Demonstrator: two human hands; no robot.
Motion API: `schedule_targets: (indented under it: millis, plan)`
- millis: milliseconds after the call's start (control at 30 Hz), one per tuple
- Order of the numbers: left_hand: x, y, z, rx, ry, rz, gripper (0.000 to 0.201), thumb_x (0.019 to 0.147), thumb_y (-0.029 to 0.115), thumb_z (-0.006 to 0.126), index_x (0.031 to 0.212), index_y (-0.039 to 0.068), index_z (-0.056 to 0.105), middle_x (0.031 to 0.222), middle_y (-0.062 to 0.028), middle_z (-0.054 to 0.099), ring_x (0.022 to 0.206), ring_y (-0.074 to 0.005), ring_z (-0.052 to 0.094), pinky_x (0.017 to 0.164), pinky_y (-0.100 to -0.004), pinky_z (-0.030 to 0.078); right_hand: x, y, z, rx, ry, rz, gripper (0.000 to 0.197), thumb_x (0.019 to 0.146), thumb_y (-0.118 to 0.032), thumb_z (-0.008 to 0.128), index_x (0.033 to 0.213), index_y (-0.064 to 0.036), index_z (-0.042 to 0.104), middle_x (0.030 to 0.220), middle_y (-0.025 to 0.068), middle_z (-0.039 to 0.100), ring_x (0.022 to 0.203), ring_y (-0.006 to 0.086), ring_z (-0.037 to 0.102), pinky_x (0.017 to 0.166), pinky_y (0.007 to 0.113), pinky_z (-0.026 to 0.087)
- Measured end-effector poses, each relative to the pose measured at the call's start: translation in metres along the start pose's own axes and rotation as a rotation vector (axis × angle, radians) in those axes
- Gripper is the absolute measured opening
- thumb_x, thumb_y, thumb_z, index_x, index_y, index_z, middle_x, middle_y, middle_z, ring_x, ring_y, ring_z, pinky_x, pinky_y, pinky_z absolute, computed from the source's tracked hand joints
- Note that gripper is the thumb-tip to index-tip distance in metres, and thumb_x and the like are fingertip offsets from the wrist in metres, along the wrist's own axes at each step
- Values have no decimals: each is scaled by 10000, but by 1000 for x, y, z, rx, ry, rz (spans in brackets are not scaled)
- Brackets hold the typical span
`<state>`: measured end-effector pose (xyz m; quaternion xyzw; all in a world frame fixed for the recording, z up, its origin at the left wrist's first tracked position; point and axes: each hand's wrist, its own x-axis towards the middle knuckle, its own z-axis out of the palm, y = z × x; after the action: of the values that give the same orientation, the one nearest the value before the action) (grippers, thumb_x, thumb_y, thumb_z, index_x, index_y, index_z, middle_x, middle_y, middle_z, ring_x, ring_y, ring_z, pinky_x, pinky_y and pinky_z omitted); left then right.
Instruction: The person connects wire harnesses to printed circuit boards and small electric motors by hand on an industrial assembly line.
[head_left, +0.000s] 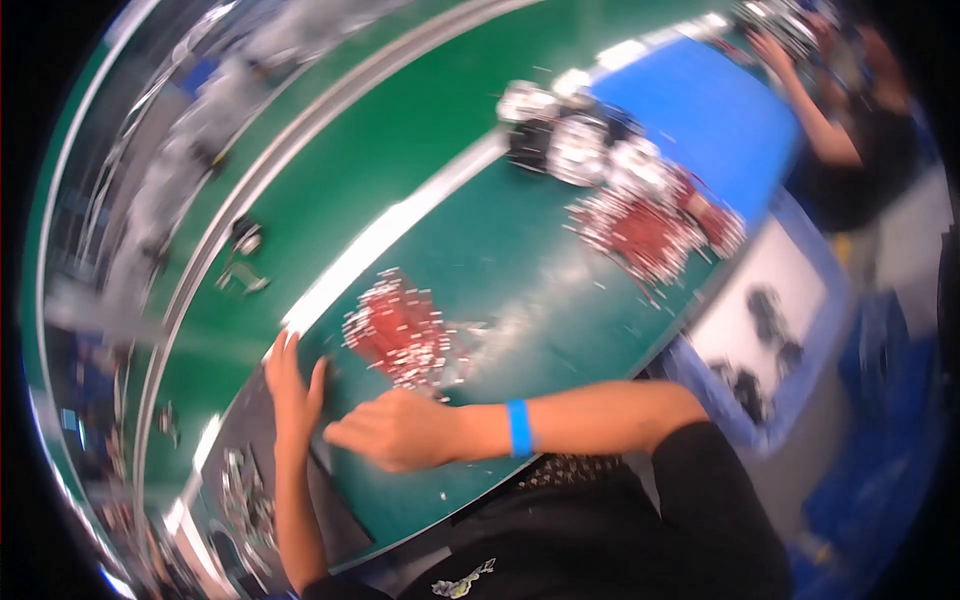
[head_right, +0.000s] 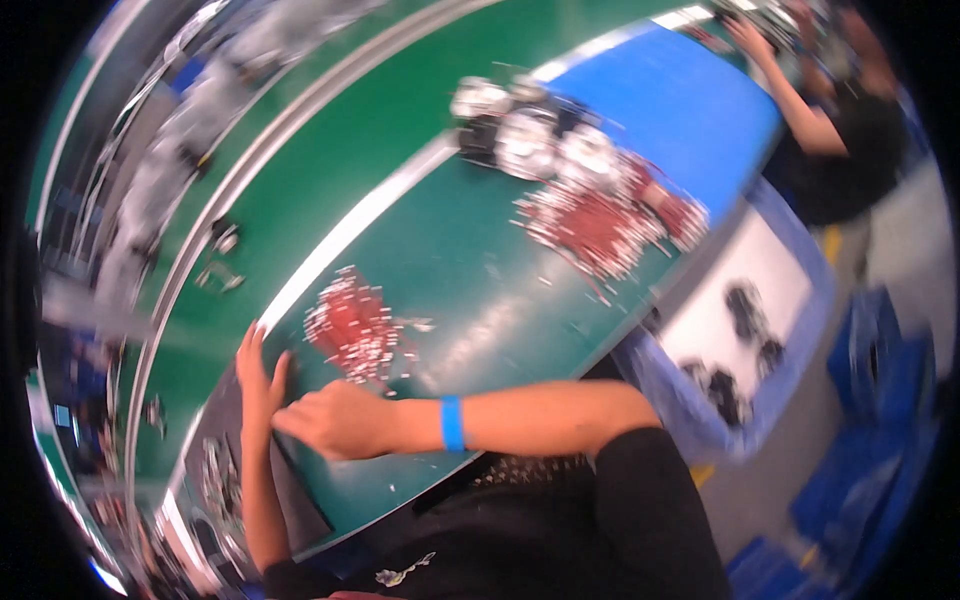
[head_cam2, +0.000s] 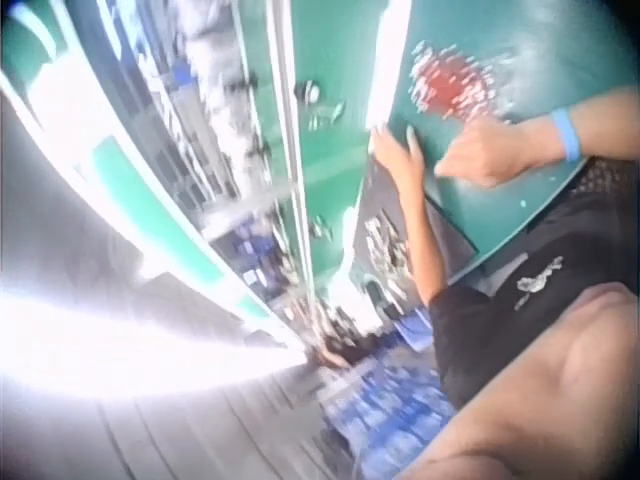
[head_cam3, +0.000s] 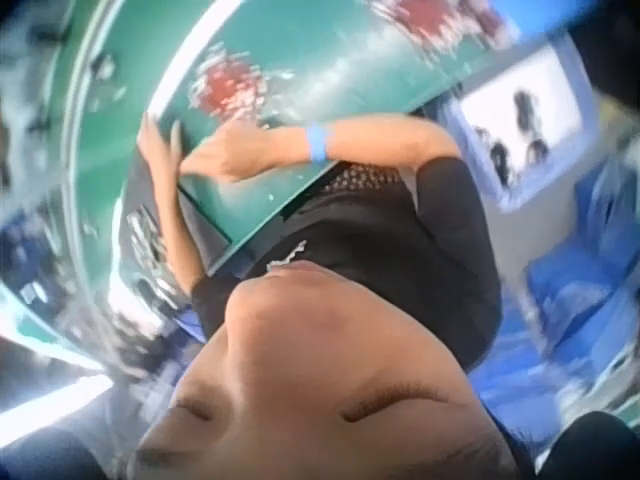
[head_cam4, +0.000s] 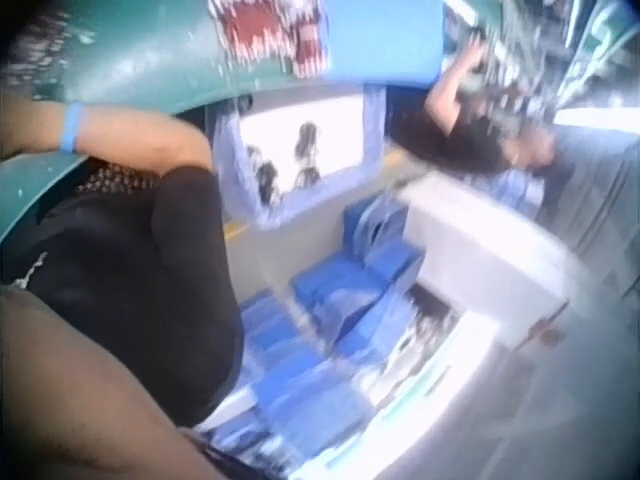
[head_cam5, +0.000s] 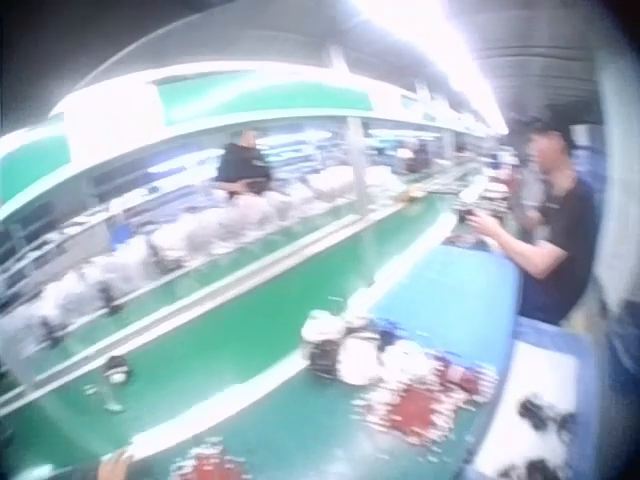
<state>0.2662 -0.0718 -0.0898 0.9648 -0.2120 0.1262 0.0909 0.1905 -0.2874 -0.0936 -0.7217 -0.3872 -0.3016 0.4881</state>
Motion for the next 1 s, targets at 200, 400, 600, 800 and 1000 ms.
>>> schedule_targets:
  millis: [200, 400, 600, 800, 1000]
  plan:
    - [-60, 14, 42, -414, -295, -66, 550, 888, 291, 523, 1352, 13, 429, 1427, -177, 385, 1294, -333, 385, 1098, -429, 257, 26, -11, -32, 91, 167, -74, 211, 748, -151, 582, 902, -6, 576, 672, 77, 502, 610, 232, 562, 467, 340, 421]
    - [-94, 119, -15, -62, -138, 6, 606, 983, 480, 337, 1344, 9, 461, 1429, -194, 394, 1316, -416, 351, 1058, -548, 269, -90, -7, -177, -424, 833, -72, 160, 876, -138, 502, 806, -28, 596, 680, 65, 597, 566, 187, 580, 479, 300, 453]
    - [-91, 126, 1, 60, 86, 59, 582, 978, 471, 332, 1266, 13, 546, 1312, -218, 510, 1192, -395, 497, 983, -531, 367, -340, -38, -340, -1141, 361, 1720, 681, 779, -380, 696, 1232, 80, 477, 1220, 285, 528, 1146, 362, 525, 969, 430, 422]
    - [-82, 125, 1, 88, 84, 116, 580, 974, 463, 335, 1248, 0, 553, 1276, -230, 525, 1148, -404, 521, 958, -519, 403, -390, -59, -340, -875, 125, 2144, 839, 794, -695, 489, 1149, 62, 561, 987, 234, 663, 1006, 382, 600, 963, 443, 397]
    - [-87, 123, 6, 75, 83, 80, 583, 974, 470, 344, 1248, -5, 544, 1282, -227, 516, 1151, -412, 512, 966, -521, 401, -370, -36, -340, -1019, -48, 1894, 801, 770, -676, 536, 1035, 79, 585, 907, 257, 654, 950, 344, 620, 1061, 458, 287]
